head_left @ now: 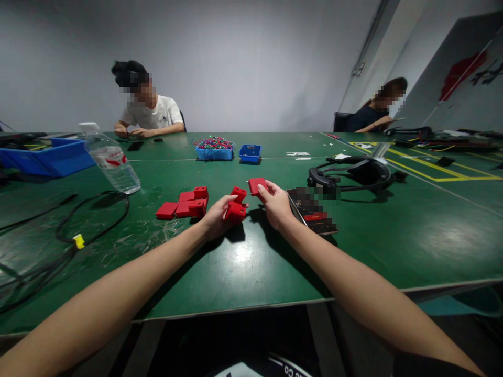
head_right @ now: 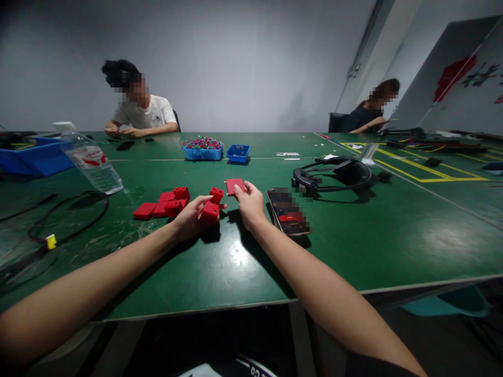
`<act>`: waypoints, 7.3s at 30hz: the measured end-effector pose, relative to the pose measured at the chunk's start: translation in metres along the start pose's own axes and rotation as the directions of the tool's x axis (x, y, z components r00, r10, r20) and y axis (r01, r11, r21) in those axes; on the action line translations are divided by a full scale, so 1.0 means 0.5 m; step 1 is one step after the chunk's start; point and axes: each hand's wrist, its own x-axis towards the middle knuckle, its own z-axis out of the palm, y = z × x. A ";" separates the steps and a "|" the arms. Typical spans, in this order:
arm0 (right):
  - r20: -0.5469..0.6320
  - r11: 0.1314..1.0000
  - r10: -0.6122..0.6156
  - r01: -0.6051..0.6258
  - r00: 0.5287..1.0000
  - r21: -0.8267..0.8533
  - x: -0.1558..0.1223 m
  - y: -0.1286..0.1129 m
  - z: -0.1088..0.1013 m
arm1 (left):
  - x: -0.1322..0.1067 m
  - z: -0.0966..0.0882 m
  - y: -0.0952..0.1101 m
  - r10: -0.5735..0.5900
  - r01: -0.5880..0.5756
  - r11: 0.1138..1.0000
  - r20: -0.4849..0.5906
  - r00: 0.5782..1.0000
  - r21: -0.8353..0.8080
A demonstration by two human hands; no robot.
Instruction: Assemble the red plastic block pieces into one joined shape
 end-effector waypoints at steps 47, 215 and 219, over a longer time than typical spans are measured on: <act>0.083 0.976 0.149 -0.160 0.985 0.149 -0.024 -0.026 0.021 | 0.002 -0.004 0.001 -0.078 0.075 0.996 -0.070 0.994 -0.050; 0.395 0.985 0.091 -0.026 0.914 -0.168 -0.058 -0.041 0.032 | 0.013 -0.013 -0.040 0.426 -0.422 0.890 0.011 0.904 0.175; 0.394 0.987 0.097 -0.037 0.914 -0.157 -0.055 -0.035 0.030 | 0.020 -0.020 -0.044 0.449 -0.445 0.873 0.026 0.893 0.202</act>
